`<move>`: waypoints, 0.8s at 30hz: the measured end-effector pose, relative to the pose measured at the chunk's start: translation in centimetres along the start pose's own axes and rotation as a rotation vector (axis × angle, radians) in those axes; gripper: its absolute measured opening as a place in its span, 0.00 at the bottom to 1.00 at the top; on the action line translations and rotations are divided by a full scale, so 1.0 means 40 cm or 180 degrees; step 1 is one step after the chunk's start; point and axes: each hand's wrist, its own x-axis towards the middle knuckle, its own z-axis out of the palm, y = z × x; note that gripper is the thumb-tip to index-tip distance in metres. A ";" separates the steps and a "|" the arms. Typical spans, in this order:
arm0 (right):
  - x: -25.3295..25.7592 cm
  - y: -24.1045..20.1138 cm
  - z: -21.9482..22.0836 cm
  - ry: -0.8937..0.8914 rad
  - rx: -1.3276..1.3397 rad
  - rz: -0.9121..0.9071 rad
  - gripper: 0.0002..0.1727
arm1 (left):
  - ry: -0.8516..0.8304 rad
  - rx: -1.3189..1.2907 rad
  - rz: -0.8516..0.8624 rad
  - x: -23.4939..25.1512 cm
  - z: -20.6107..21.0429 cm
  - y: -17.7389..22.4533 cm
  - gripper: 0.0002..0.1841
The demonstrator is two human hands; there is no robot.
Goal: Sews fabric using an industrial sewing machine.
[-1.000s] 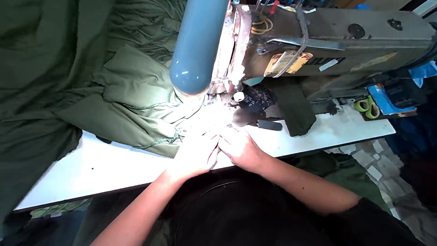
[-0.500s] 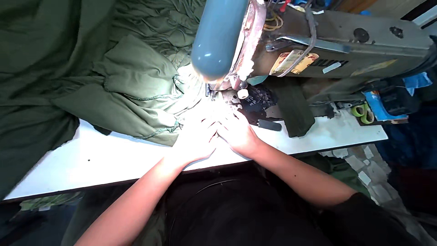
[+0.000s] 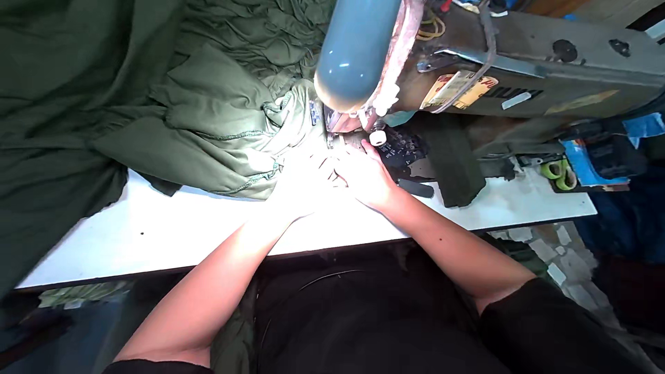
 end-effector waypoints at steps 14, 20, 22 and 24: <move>-0.118 0.042 -0.083 0.0824 0.0840 0.0121 0.16 | -0.0218 0.0344 -0.0104 0.026 0.020 -0.038 0.27; -0.379 0.331 -0.176 0.1944 -0.0353 0.2119 0.24 | -0.0612 0.0372 -0.0317 0.032 0.020 -0.037 0.30; -0.432 0.384 -0.126 0.1808 -0.0505 0.2305 0.27 | -0.0660 0.0409 -0.0359 0.037 0.016 -0.034 0.31; -0.458 0.400 -0.084 0.1831 -0.0577 0.2187 0.28 | -0.0616 0.0499 -0.0359 0.038 0.014 -0.032 0.31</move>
